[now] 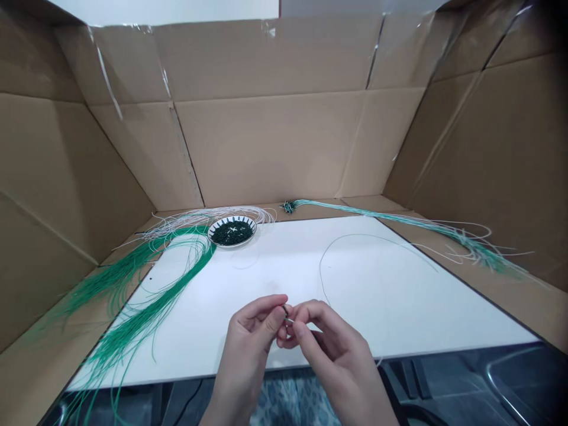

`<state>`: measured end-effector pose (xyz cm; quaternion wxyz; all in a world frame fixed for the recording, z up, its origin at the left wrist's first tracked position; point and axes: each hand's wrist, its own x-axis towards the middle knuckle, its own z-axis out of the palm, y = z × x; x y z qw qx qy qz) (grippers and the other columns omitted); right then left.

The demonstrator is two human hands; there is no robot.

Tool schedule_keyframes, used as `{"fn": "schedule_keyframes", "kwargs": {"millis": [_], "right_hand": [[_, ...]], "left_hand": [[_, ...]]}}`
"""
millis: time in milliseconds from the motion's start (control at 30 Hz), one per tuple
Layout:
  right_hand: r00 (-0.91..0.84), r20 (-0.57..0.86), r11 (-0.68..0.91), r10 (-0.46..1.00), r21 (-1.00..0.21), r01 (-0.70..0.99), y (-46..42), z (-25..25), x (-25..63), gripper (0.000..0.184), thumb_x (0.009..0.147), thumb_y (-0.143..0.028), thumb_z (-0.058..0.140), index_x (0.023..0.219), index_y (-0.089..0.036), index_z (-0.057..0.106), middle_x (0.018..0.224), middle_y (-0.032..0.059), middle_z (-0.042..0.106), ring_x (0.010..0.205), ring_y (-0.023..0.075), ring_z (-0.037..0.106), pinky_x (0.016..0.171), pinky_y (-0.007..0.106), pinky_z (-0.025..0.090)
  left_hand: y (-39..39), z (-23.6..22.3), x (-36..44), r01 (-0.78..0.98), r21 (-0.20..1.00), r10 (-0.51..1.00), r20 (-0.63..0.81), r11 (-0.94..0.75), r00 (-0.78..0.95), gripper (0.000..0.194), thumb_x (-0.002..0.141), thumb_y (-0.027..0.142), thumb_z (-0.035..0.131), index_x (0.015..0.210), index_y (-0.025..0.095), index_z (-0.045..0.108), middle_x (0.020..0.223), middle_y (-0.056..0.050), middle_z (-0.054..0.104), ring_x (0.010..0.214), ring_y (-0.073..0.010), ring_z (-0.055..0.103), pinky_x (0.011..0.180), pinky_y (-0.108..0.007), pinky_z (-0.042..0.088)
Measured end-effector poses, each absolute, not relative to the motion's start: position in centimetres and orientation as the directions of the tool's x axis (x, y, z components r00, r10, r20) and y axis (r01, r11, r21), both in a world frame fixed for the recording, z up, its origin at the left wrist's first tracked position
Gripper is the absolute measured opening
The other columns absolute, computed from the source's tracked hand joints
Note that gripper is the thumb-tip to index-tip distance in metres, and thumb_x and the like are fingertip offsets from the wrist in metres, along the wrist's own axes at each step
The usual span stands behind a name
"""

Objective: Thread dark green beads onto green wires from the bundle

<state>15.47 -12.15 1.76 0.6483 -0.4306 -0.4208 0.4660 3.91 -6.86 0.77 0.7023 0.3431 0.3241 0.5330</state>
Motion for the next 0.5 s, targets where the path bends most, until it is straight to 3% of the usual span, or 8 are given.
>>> {"fn": "schedule_keyframes", "kwargs": {"millis": [233, 500], "right_hand": [[0.355, 0.142, 0.221, 0.924, -0.955, -0.195, -12.9, 2.0, 15.0, 0.026, 0.089, -0.041, 0.075, 0.075, -0.022, 0.064, 0.086, 0.0052, 0.077, 0.072, 0.0172, 0.073, 0.071, 0.026, 0.06], [0.371, 0.124, 0.191, 0.92, -0.97, -0.15, -13.4, 2.2, 15.0, 0.015, 0.088, -0.024, 0.07, 0.075, -0.023, 0.064, 0.088, 0.0056, 0.081, 0.075, 0.019, 0.078, 0.073, 0.026, 0.06]], "left_hand": [[-7.6, 1.8, 4.7, -0.601, 0.746, 0.956, -0.186, 0.287, 0.226, 0.032, 0.05, 0.035, 0.104, 0.074, 0.022, 0.087, 0.065, -0.002, 0.079, 0.046, -0.0038, 0.059, 0.049, -0.012, 0.051], [-8.4, 3.5, 4.9, -0.546, 0.796, 0.965, -0.216, 0.262, 0.149, 0.035, 0.044, 0.038, 0.105, 0.068, 0.022, 0.086, 0.063, -0.002, 0.079, 0.045, -0.0034, 0.055, 0.048, -0.012, 0.049]]}}
